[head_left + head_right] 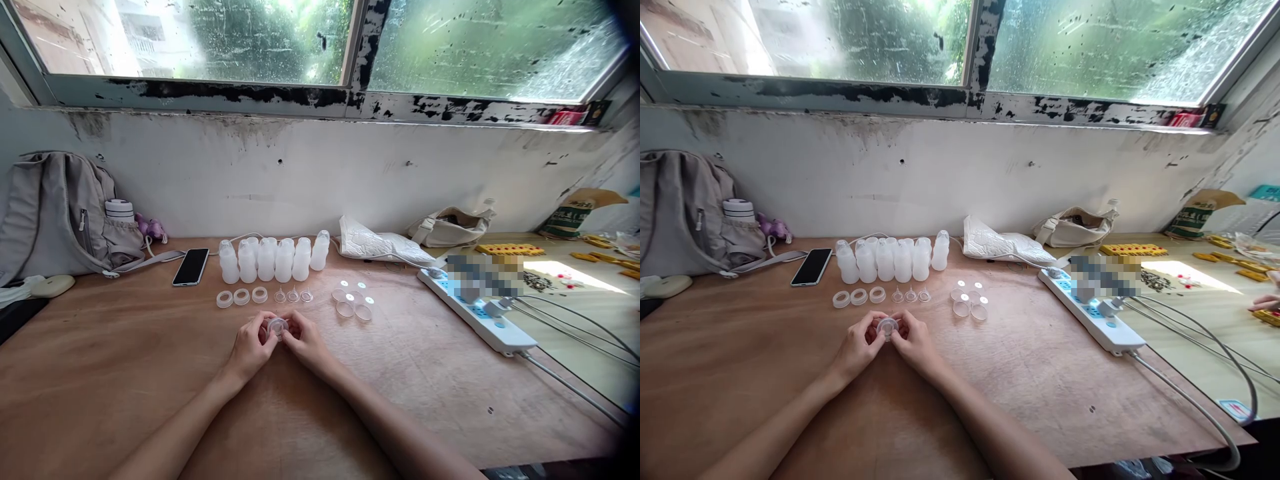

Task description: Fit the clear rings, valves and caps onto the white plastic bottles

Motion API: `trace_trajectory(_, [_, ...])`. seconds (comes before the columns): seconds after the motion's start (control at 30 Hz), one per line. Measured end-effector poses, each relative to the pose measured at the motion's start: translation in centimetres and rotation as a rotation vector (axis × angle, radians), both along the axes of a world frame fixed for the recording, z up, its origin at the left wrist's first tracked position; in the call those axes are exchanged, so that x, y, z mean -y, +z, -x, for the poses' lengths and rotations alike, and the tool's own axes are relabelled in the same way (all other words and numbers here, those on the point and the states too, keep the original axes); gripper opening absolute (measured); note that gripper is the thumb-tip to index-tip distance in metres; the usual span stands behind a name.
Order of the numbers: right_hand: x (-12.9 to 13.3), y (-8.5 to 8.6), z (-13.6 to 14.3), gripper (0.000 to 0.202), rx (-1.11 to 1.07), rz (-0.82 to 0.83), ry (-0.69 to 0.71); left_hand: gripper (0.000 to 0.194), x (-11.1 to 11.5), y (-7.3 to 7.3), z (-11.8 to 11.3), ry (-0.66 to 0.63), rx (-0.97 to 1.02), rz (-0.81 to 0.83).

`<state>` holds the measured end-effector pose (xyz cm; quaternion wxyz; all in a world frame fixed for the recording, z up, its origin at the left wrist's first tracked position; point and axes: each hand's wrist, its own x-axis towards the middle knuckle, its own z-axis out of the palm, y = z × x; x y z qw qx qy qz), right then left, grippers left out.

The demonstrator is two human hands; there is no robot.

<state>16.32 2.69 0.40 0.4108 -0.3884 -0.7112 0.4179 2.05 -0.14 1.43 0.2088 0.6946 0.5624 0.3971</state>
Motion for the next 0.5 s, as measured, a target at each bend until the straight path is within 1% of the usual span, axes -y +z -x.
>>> trace_trajectory(0.1, [-0.08, -0.20, -0.09, 0.018, -0.041, 0.033, 0.033, 0.023, 0.14, -0.03, -0.10, -0.014, 0.009, -0.022])
trace_trajectory(0.23, [-0.18, -0.41, -0.08, 0.019, -0.073, 0.039, 0.025, 0.028, 0.03, -0.32, -0.04, -0.057, 0.006, -0.044])
trace_trajectory(0.5, [-0.11, -0.48, -0.08, 0.017, -0.060, 0.014, 0.051, 0.023, -0.09, -0.51, 0.12, -0.023, -0.021, -0.027])
